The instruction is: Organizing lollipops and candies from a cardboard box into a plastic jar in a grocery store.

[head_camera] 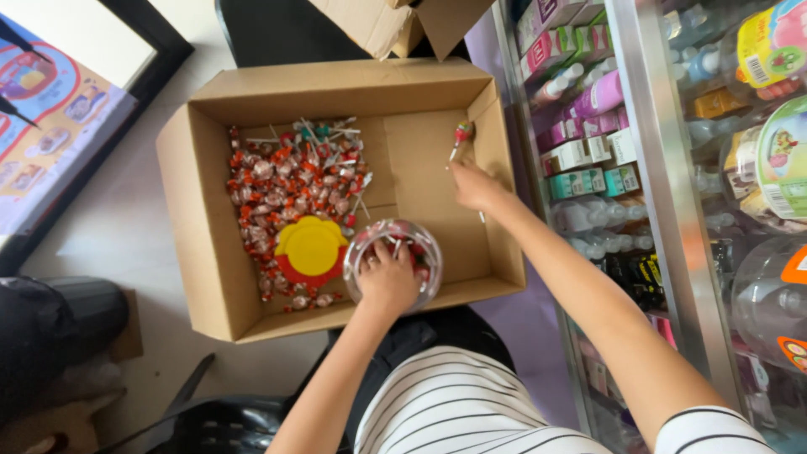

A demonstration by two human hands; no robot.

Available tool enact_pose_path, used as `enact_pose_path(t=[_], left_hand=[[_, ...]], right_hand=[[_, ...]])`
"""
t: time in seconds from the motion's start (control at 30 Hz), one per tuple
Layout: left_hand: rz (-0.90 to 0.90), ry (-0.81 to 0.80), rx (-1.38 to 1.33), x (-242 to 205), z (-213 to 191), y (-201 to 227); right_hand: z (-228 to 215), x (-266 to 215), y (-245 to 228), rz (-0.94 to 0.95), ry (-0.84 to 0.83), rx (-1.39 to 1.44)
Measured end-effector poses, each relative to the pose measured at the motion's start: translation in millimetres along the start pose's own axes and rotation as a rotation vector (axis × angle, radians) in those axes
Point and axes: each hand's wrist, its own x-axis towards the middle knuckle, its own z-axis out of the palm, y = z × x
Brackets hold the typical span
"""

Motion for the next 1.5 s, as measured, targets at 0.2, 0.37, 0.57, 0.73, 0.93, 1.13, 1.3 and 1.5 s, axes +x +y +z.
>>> enact_pose_path(t=[0.2,0.37,0.57,0.73,0.93,1.13,1.3,1.5], left_hand=[[0.038,0.085,0.055,0,-3,-3],[0.098,0.013,-0.039,-26,-47,-4],[0.323,0.231,-0.501,-55,-145,-21],[0.432,0.423,-0.502,-56,-136,-41],[0.406,0.492,-0.608,-54,-124,-50],[0.322,0.567,-0.583,-60,-115,-51],[0.282,0.58,-0.6,-63,-102,-55],[0.298,0.57,-0.784,-65,-93,-54]], right_hand=[[116,10,88,0.064,0.089,-0.33],[110,4,75,-0.036,0.204,-0.171],[-52,-54,-51,-0.063,0.143,0.456],[-139,-119,-157,-0.128,-0.032,0.773],[-84,-131,-196,-0.399,-0.159,0.176],[-15,-103,-198,-0.454,-0.163,-0.148],[3,-94,-202,-0.363,-0.139,0.034],[28,-92,-196,-0.516,-0.224,0.03]])
